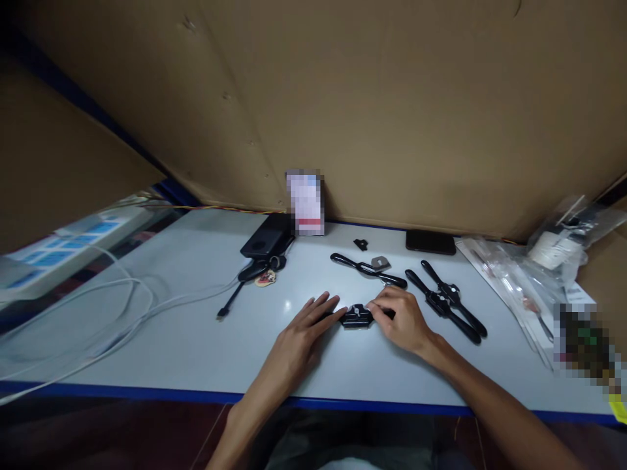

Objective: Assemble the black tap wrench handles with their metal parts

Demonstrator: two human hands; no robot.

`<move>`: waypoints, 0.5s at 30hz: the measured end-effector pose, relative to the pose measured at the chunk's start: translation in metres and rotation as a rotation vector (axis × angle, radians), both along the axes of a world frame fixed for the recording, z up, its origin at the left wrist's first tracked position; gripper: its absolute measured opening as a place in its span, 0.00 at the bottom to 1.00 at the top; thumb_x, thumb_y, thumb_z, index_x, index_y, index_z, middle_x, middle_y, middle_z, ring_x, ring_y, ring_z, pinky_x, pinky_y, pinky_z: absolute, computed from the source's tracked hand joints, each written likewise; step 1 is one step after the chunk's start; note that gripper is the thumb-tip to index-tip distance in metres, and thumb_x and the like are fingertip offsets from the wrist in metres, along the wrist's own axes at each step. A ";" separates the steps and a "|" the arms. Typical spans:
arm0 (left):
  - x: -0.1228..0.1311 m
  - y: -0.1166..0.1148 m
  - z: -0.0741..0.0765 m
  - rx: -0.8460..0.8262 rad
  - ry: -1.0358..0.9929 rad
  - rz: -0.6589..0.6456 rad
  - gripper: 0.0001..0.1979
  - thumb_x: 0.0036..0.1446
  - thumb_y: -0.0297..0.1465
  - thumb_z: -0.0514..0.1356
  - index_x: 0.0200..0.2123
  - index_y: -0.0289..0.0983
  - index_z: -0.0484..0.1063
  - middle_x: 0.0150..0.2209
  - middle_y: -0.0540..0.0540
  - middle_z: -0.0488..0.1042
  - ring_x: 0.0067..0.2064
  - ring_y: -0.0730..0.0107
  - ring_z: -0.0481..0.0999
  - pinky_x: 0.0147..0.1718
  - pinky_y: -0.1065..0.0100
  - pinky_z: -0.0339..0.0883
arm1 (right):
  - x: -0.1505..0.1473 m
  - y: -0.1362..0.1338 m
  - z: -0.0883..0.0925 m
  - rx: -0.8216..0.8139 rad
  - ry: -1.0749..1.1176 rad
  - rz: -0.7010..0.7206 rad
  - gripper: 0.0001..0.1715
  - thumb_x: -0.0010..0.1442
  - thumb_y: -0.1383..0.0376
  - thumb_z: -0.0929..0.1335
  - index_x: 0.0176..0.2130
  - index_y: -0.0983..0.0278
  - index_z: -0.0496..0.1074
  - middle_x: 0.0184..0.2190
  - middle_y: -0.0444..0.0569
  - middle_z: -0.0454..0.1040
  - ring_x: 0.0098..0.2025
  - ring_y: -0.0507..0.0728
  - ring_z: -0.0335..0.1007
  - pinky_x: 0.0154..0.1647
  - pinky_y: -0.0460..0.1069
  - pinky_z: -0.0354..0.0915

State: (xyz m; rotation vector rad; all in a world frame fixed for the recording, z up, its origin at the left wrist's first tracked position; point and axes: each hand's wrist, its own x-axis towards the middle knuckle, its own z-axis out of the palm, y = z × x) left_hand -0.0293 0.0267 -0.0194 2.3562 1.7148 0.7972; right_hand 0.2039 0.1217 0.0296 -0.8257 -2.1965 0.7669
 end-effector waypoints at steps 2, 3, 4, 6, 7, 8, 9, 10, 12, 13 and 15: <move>0.000 0.000 0.000 0.000 0.012 -0.001 0.45 0.49 0.09 0.49 0.67 0.47 0.65 0.69 0.46 0.66 0.73 0.55 0.58 0.69 0.41 0.57 | -0.002 -0.003 0.002 0.033 0.013 -0.007 0.16 0.69 0.65 0.67 0.32 0.61 0.81 0.30 0.49 0.77 0.35 0.56 0.73 0.38 0.52 0.68; 0.000 0.000 0.000 0.000 0.013 -0.003 0.45 0.49 0.09 0.48 0.67 0.47 0.65 0.69 0.46 0.66 0.73 0.55 0.58 0.69 0.41 0.57 | -0.003 -0.005 0.003 0.042 0.017 -0.018 0.15 0.69 0.66 0.67 0.32 0.61 0.81 0.30 0.49 0.77 0.35 0.56 0.73 0.38 0.52 0.69; 0.000 0.000 0.000 0.000 0.012 -0.006 0.44 0.50 0.09 0.49 0.67 0.47 0.65 0.68 0.46 0.66 0.73 0.55 0.58 0.69 0.41 0.57 | -0.003 -0.005 0.003 0.045 0.021 -0.032 0.15 0.69 0.66 0.66 0.33 0.61 0.81 0.30 0.48 0.77 0.35 0.56 0.73 0.38 0.52 0.69; 0.001 0.000 0.000 -0.001 0.004 -0.005 0.43 0.51 0.10 0.49 0.67 0.47 0.66 0.68 0.45 0.66 0.73 0.55 0.58 0.69 0.41 0.57 | -0.004 -0.006 0.003 0.036 0.025 -0.066 0.15 0.69 0.67 0.66 0.32 0.61 0.80 0.30 0.48 0.77 0.34 0.56 0.74 0.37 0.51 0.69; 0.001 0.000 0.000 -0.002 0.002 -0.002 0.43 0.51 0.10 0.49 0.67 0.47 0.66 0.68 0.45 0.67 0.73 0.55 0.58 0.69 0.41 0.57 | -0.004 -0.005 0.002 0.031 0.020 -0.076 0.15 0.68 0.68 0.66 0.32 0.61 0.80 0.29 0.48 0.77 0.34 0.56 0.74 0.37 0.51 0.68; 0.001 0.000 0.000 -0.001 0.001 0.000 0.44 0.51 0.10 0.49 0.67 0.47 0.66 0.68 0.45 0.67 0.73 0.55 0.58 0.69 0.41 0.57 | -0.004 -0.005 0.001 0.027 0.009 -0.076 0.16 0.68 0.68 0.66 0.31 0.62 0.79 0.29 0.47 0.77 0.34 0.56 0.73 0.37 0.51 0.68; 0.000 0.000 0.000 0.000 0.002 0.000 0.44 0.50 0.09 0.49 0.67 0.47 0.66 0.68 0.45 0.67 0.73 0.54 0.58 0.69 0.41 0.57 | -0.004 -0.004 -0.001 0.024 -0.005 -0.075 0.16 0.68 0.69 0.66 0.30 0.62 0.79 0.28 0.47 0.77 0.33 0.56 0.73 0.36 0.51 0.68; 0.000 0.000 0.000 0.001 0.005 -0.004 0.45 0.50 0.09 0.48 0.67 0.47 0.66 0.68 0.45 0.67 0.73 0.54 0.58 0.69 0.41 0.58 | -0.004 -0.003 -0.002 0.023 -0.017 -0.071 0.17 0.67 0.69 0.66 0.29 0.62 0.78 0.28 0.47 0.76 0.33 0.56 0.73 0.36 0.51 0.68; -0.001 0.000 -0.001 0.004 0.015 -0.009 0.46 0.49 0.09 0.48 0.67 0.47 0.65 0.68 0.45 0.66 0.73 0.55 0.58 0.69 0.41 0.58 | -0.003 -0.002 -0.004 0.027 -0.030 -0.063 0.17 0.66 0.70 0.67 0.27 0.62 0.77 0.27 0.46 0.76 0.32 0.55 0.72 0.36 0.51 0.67; -0.001 0.000 -0.001 0.003 0.020 -0.012 0.46 0.48 0.09 0.48 0.67 0.47 0.65 0.69 0.45 0.66 0.73 0.55 0.58 0.69 0.41 0.58 | -0.003 -0.002 -0.004 0.029 -0.033 -0.060 0.17 0.66 0.70 0.67 0.26 0.62 0.77 0.27 0.46 0.76 0.32 0.55 0.72 0.36 0.50 0.67; -0.002 0.000 -0.001 -0.002 0.027 -0.011 0.47 0.47 0.09 0.48 0.67 0.47 0.65 0.69 0.46 0.65 0.73 0.56 0.57 0.69 0.41 0.58 | -0.003 -0.002 -0.005 0.033 -0.035 -0.060 0.16 0.65 0.71 0.68 0.27 0.62 0.77 0.28 0.46 0.76 0.33 0.55 0.73 0.36 0.50 0.68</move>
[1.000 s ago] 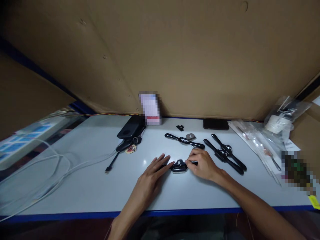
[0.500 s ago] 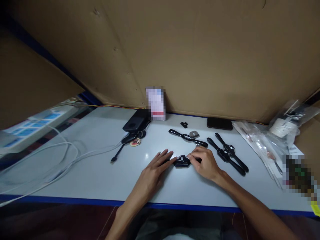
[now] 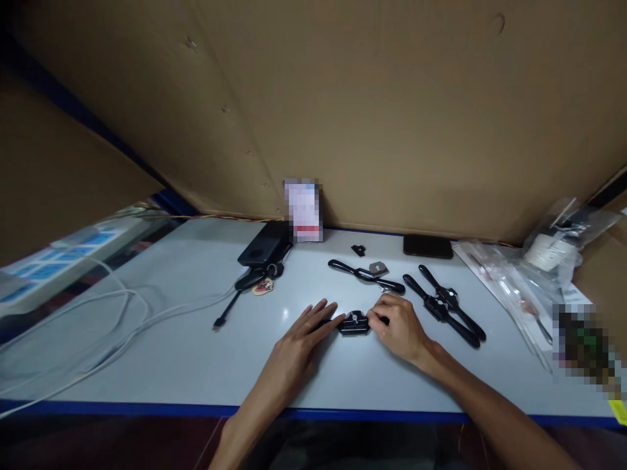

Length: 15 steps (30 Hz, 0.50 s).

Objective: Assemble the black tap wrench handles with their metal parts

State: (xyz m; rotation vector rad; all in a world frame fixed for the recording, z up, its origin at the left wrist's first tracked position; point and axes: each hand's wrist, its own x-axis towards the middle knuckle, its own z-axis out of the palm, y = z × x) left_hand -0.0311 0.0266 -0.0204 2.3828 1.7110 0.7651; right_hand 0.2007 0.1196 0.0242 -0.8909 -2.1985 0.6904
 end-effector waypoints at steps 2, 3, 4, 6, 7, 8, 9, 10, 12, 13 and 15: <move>0.000 0.000 0.000 -0.007 0.000 0.001 0.47 0.47 0.09 0.48 0.67 0.47 0.65 0.69 0.46 0.65 0.73 0.56 0.56 0.69 0.42 0.57 | 0.000 0.000 -0.001 0.001 0.000 -0.003 0.15 0.64 0.72 0.68 0.27 0.62 0.78 0.28 0.46 0.76 0.33 0.55 0.73 0.36 0.50 0.68; -0.001 0.000 0.000 -0.010 -0.001 0.001 0.47 0.47 0.09 0.48 0.67 0.47 0.65 0.69 0.46 0.65 0.73 0.56 0.56 0.69 0.42 0.57 | -0.001 0.000 -0.001 0.001 0.000 -0.003 0.15 0.64 0.72 0.68 0.28 0.62 0.78 0.28 0.46 0.76 0.33 0.54 0.73 0.36 0.50 0.68; 0.000 0.000 0.000 -0.011 -0.003 0.002 0.47 0.47 0.09 0.48 0.67 0.47 0.66 0.69 0.46 0.65 0.73 0.56 0.56 0.69 0.42 0.57 | -0.001 0.000 -0.001 0.003 -0.001 -0.001 0.15 0.64 0.73 0.68 0.28 0.62 0.78 0.28 0.46 0.76 0.33 0.54 0.73 0.36 0.50 0.68; 0.000 0.000 0.000 -0.008 -0.007 0.005 0.47 0.47 0.09 0.49 0.67 0.47 0.66 0.69 0.46 0.65 0.73 0.56 0.57 0.70 0.42 0.57 | -0.001 -0.001 -0.002 0.011 -0.006 0.004 0.15 0.63 0.74 0.68 0.28 0.63 0.79 0.28 0.46 0.76 0.33 0.54 0.73 0.37 0.49 0.68; 0.000 0.000 -0.001 -0.004 -0.009 0.007 0.47 0.47 0.09 0.49 0.67 0.47 0.66 0.69 0.46 0.65 0.73 0.56 0.57 0.70 0.42 0.57 | -0.001 -0.001 -0.002 0.019 -0.009 0.006 0.14 0.63 0.74 0.68 0.28 0.63 0.79 0.28 0.46 0.76 0.33 0.54 0.73 0.37 0.49 0.68; 0.000 0.000 -0.001 0.000 -0.010 0.009 0.46 0.47 0.09 0.49 0.67 0.47 0.66 0.69 0.46 0.65 0.73 0.56 0.57 0.70 0.42 0.57 | 0.000 -0.001 -0.003 0.028 -0.010 0.007 0.14 0.63 0.74 0.68 0.28 0.63 0.79 0.28 0.46 0.76 0.33 0.54 0.73 0.37 0.49 0.68; 0.000 0.000 -0.001 0.003 -0.009 0.011 0.46 0.48 0.09 0.49 0.67 0.47 0.66 0.69 0.46 0.65 0.73 0.56 0.57 0.69 0.42 0.57 | 0.000 -0.001 -0.003 0.039 -0.010 0.008 0.14 0.63 0.74 0.68 0.28 0.63 0.78 0.28 0.46 0.76 0.33 0.54 0.73 0.37 0.49 0.68; 0.000 0.000 -0.001 0.006 -0.006 0.011 0.45 0.49 0.09 0.49 0.67 0.48 0.66 0.69 0.46 0.65 0.73 0.56 0.57 0.69 0.42 0.58 | 0.000 0.000 -0.004 0.050 -0.007 0.010 0.14 0.63 0.74 0.68 0.28 0.63 0.78 0.27 0.46 0.76 0.33 0.54 0.73 0.36 0.49 0.68; 0.000 0.000 -0.001 0.007 0.004 0.010 0.45 0.50 0.09 0.49 0.67 0.48 0.66 0.69 0.46 0.65 0.73 0.55 0.58 0.69 0.42 0.59 | -0.001 0.000 -0.004 0.067 0.002 0.017 0.14 0.63 0.74 0.68 0.28 0.63 0.78 0.28 0.46 0.76 0.32 0.54 0.72 0.36 0.49 0.67; 0.000 0.000 -0.001 0.005 0.009 0.009 0.45 0.49 0.09 0.49 0.67 0.47 0.66 0.69 0.46 0.65 0.73 0.55 0.58 0.68 0.42 0.59 | -0.001 0.000 -0.005 0.074 0.005 0.018 0.14 0.63 0.74 0.68 0.28 0.63 0.78 0.28 0.46 0.76 0.32 0.54 0.72 0.36 0.49 0.67; 0.000 0.000 0.000 0.001 0.017 0.009 0.46 0.48 0.09 0.49 0.67 0.47 0.65 0.69 0.46 0.65 0.73 0.55 0.58 0.68 0.42 0.59 | -0.001 0.000 -0.005 0.085 0.007 0.020 0.14 0.62 0.75 0.68 0.27 0.63 0.78 0.27 0.46 0.75 0.32 0.54 0.72 0.35 0.49 0.67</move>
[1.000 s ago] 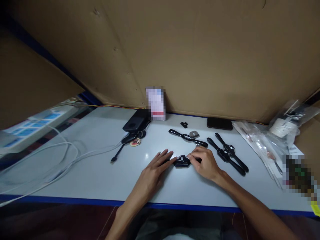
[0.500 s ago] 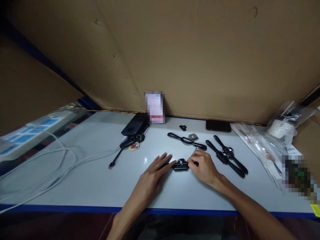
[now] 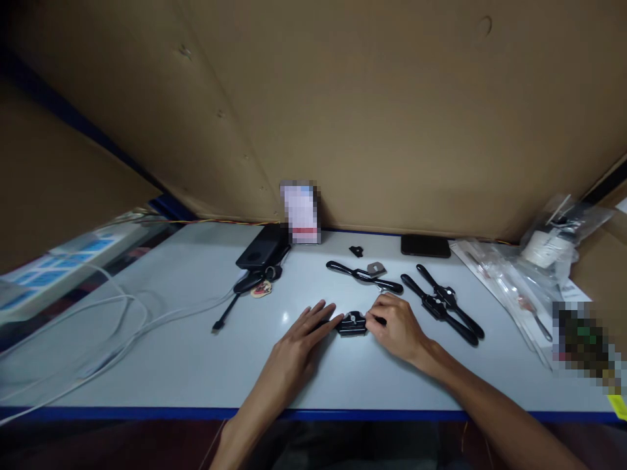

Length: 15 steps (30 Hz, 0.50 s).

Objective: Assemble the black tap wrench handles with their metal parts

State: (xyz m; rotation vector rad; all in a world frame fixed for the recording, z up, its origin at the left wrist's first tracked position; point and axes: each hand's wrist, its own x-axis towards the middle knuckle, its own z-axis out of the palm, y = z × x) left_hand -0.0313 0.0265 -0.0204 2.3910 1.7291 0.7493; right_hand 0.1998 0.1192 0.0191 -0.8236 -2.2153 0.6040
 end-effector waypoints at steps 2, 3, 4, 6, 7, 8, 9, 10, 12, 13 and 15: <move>0.001 0.000 0.002 -0.002 0.002 0.002 0.46 0.48 0.09 0.49 0.68 0.47 0.65 0.69 0.45 0.65 0.73 0.54 0.58 0.68 0.41 0.59 | 0.000 0.000 0.000 0.006 0.004 -0.002 0.15 0.62 0.75 0.68 0.26 0.63 0.77 0.27 0.45 0.75 0.31 0.54 0.71 0.34 0.49 0.66; 0.001 0.000 0.003 -0.003 0.001 0.003 0.46 0.48 0.09 0.49 0.68 0.46 0.65 0.69 0.45 0.66 0.72 0.54 0.59 0.68 0.41 0.59 | 0.000 -0.001 0.000 0.006 0.005 -0.001 0.15 0.62 0.75 0.68 0.26 0.63 0.76 0.26 0.45 0.75 0.31 0.54 0.71 0.34 0.49 0.66; 0.001 0.000 0.004 -0.005 0.001 0.001 0.46 0.48 0.09 0.49 0.68 0.46 0.65 0.69 0.45 0.66 0.72 0.54 0.59 0.68 0.41 0.59 | 0.000 -0.001 0.001 0.003 0.005 0.002 0.16 0.62 0.75 0.68 0.25 0.63 0.76 0.26 0.45 0.75 0.31 0.54 0.71 0.34 0.49 0.66; 0.002 0.000 0.006 -0.011 0.002 -0.004 0.45 0.49 0.09 0.49 0.68 0.46 0.65 0.69 0.44 0.66 0.72 0.53 0.59 0.68 0.41 0.59 | 0.001 -0.001 0.002 -0.007 0.001 0.009 0.16 0.63 0.74 0.67 0.25 0.63 0.75 0.26 0.46 0.75 0.31 0.54 0.71 0.34 0.49 0.66; 0.003 0.000 0.007 -0.014 0.003 -0.005 0.45 0.48 0.09 0.49 0.68 0.46 0.65 0.68 0.44 0.66 0.72 0.53 0.59 0.68 0.41 0.60 | 0.001 -0.001 0.003 -0.013 -0.003 0.013 0.16 0.63 0.74 0.67 0.25 0.63 0.75 0.26 0.46 0.75 0.31 0.54 0.71 0.34 0.49 0.66; 0.003 0.000 0.008 -0.016 0.003 -0.006 0.46 0.48 0.09 0.49 0.68 0.46 0.65 0.68 0.44 0.67 0.72 0.53 0.59 0.68 0.41 0.60 | 0.001 -0.001 0.004 -0.018 -0.006 0.016 0.16 0.64 0.74 0.67 0.26 0.63 0.75 0.27 0.46 0.75 0.31 0.54 0.71 0.34 0.50 0.66; 0.003 0.000 0.008 -0.016 0.002 -0.006 0.45 0.48 0.09 0.49 0.68 0.46 0.65 0.68 0.44 0.67 0.72 0.53 0.59 0.68 0.41 0.60 | 0.001 -0.001 0.004 -0.020 -0.008 0.017 0.16 0.64 0.73 0.67 0.26 0.63 0.76 0.27 0.46 0.75 0.31 0.55 0.71 0.34 0.50 0.66; 0.004 0.000 0.008 -0.013 0.000 -0.005 0.45 0.49 0.09 0.49 0.67 0.46 0.65 0.68 0.44 0.67 0.72 0.53 0.59 0.68 0.41 0.60 | 0.002 0.000 0.004 -0.020 -0.009 0.018 0.15 0.64 0.73 0.67 0.26 0.63 0.76 0.27 0.46 0.75 0.31 0.55 0.71 0.34 0.50 0.66; 0.004 0.000 0.008 -0.003 -0.009 -0.004 0.44 0.49 0.09 0.50 0.67 0.45 0.66 0.68 0.43 0.67 0.72 0.53 0.60 0.68 0.41 0.60 | 0.002 0.000 0.004 -0.019 -0.012 0.015 0.15 0.64 0.73 0.67 0.27 0.63 0.76 0.27 0.46 0.76 0.31 0.55 0.72 0.34 0.50 0.67; 0.003 0.000 0.007 0.003 -0.013 -0.004 0.44 0.49 0.09 0.50 0.66 0.45 0.66 0.68 0.43 0.67 0.72 0.53 0.60 0.68 0.41 0.60 | 0.001 0.000 0.004 -0.019 -0.013 0.013 0.15 0.64 0.73 0.67 0.27 0.63 0.76 0.27 0.46 0.76 0.31 0.55 0.72 0.35 0.50 0.67; 0.003 0.001 0.005 0.006 -0.014 -0.005 0.45 0.48 0.09 0.50 0.66 0.45 0.66 0.68 0.43 0.67 0.72 0.53 0.60 0.68 0.41 0.60 | 0.001 0.000 0.003 -0.019 -0.015 0.009 0.15 0.64 0.73 0.67 0.27 0.62 0.76 0.27 0.46 0.76 0.32 0.55 0.73 0.35 0.50 0.68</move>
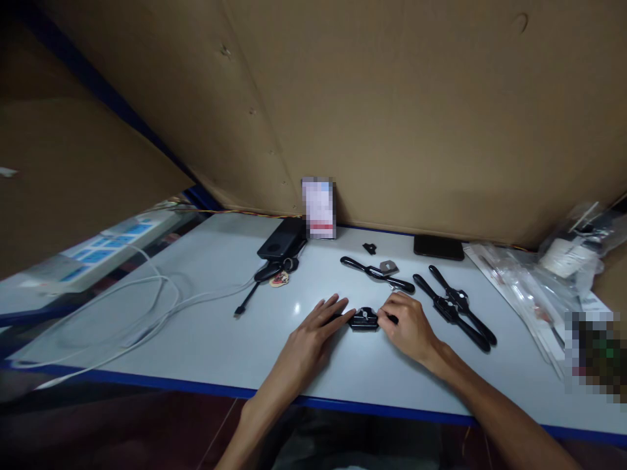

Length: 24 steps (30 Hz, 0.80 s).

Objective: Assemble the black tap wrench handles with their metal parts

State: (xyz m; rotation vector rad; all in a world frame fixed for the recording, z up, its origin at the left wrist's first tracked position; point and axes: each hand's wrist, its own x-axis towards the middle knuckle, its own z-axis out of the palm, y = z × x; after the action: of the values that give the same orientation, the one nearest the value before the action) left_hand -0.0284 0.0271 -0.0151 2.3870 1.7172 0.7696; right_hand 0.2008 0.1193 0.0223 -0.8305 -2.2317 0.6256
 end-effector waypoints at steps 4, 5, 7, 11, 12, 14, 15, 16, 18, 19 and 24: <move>0.000 0.000 -0.002 -0.003 0.010 -0.008 0.45 0.48 0.09 0.50 0.67 0.44 0.66 0.68 0.42 0.67 0.72 0.52 0.59 0.68 0.40 0.60 | 0.000 0.000 0.001 0.007 0.007 -0.006 0.16 0.66 0.72 0.67 0.28 0.62 0.77 0.26 0.46 0.75 0.32 0.56 0.72 0.35 0.51 0.69; 0.000 0.001 -0.003 0.000 0.011 -0.006 0.45 0.48 0.09 0.50 0.67 0.44 0.66 0.68 0.43 0.67 0.72 0.52 0.59 0.68 0.40 0.60 | 0.000 0.000 0.002 0.013 0.013 -0.008 0.16 0.67 0.71 0.66 0.29 0.62 0.78 0.27 0.47 0.75 0.32 0.56 0.72 0.36 0.52 0.69; 0.001 0.001 -0.004 0.008 0.010 0.002 0.45 0.48 0.09 0.49 0.67 0.44 0.66 0.68 0.43 0.66 0.72 0.53 0.59 0.68 0.40 0.60 | 0.001 -0.001 0.006 0.051 0.018 0.007 0.14 0.69 0.69 0.66 0.38 0.61 0.81 0.32 0.49 0.76 0.37 0.57 0.73 0.40 0.53 0.71; 0.002 0.000 -0.004 0.020 0.007 0.014 0.43 0.49 0.09 0.50 0.66 0.43 0.66 0.68 0.42 0.67 0.72 0.52 0.59 0.68 0.41 0.59 | 0.000 -0.002 0.013 0.149 -0.071 0.139 0.18 0.69 0.70 0.65 0.53 0.57 0.79 0.47 0.53 0.75 0.48 0.60 0.70 0.50 0.58 0.71; 0.003 0.000 -0.003 0.018 0.010 0.015 0.43 0.49 0.09 0.50 0.67 0.43 0.66 0.68 0.42 0.67 0.72 0.52 0.60 0.68 0.41 0.60 | 0.000 -0.002 0.014 0.159 -0.103 0.166 0.19 0.69 0.71 0.65 0.54 0.56 0.78 0.48 0.53 0.74 0.50 0.61 0.69 0.51 0.59 0.71; 0.003 0.000 -0.002 0.013 0.016 0.016 0.43 0.49 0.09 0.50 0.66 0.43 0.66 0.68 0.42 0.67 0.72 0.52 0.59 0.68 0.41 0.60 | -0.001 -0.001 0.014 0.171 -0.142 0.184 0.20 0.69 0.72 0.65 0.53 0.56 0.78 0.50 0.54 0.73 0.51 0.61 0.68 0.52 0.60 0.71; 0.003 0.000 -0.002 0.010 0.020 0.016 0.44 0.48 0.09 0.50 0.66 0.42 0.66 0.68 0.42 0.67 0.72 0.52 0.59 0.68 0.41 0.60 | -0.001 -0.001 0.014 0.175 -0.144 0.178 0.19 0.69 0.73 0.64 0.52 0.58 0.79 0.49 0.54 0.73 0.51 0.61 0.68 0.52 0.60 0.71; 0.003 0.000 -0.001 0.006 0.024 0.017 0.44 0.48 0.09 0.50 0.66 0.42 0.67 0.68 0.42 0.67 0.72 0.52 0.59 0.68 0.41 0.59 | -0.001 0.000 0.013 0.178 -0.137 0.168 0.18 0.69 0.73 0.64 0.51 0.59 0.79 0.49 0.55 0.73 0.51 0.62 0.68 0.52 0.60 0.71; 0.003 0.000 -0.001 -0.003 0.028 0.015 0.44 0.48 0.09 0.50 0.66 0.42 0.67 0.68 0.42 0.67 0.72 0.52 0.59 0.68 0.41 0.59 | 0.000 0.000 0.011 0.182 -0.107 0.144 0.15 0.68 0.73 0.64 0.46 0.62 0.79 0.48 0.55 0.74 0.51 0.62 0.69 0.50 0.60 0.72; 0.002 0.000 -0.001 -0.009 0.027 0.012 0.44 0.48 0.09 0.50 0.66 0.43 0.67 0.68 0.42 0.67 0.72 0.52 0.59 0.69 0.41 0.59 | 0.001 0.000 0.011 0.185 -0.094 0.136 0.14 0.68 0.73 0.64 0.44 0.63 0.79 0.47 0.55 0.74 0.50 0.62 0.69 0.50 0.60 0.72; 0.002 0.000 -0.001 -0.009 0.000 0.010 0.44 0.49 0.09 0.50 0.66 0.44 0.66 0.69 0.43 0.66 0.73 0.54 0.58 0.69 0.41 0.58 | 0.000 -0.005 0.010 0.206 -0.096 0.170 0.14 0.66 0.73 0.66 0.44 0.61 0.80 0.47 0.54 0.74 0.48 0.61 0.70 0.49 0.60 0.73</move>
State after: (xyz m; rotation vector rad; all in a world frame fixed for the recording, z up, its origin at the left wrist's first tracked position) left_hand -0.0265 0.0273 -0.0164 2.3744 1.7305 0.7615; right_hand 0.2004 0.1143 0.0327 -0.5831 -2.4227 0.4314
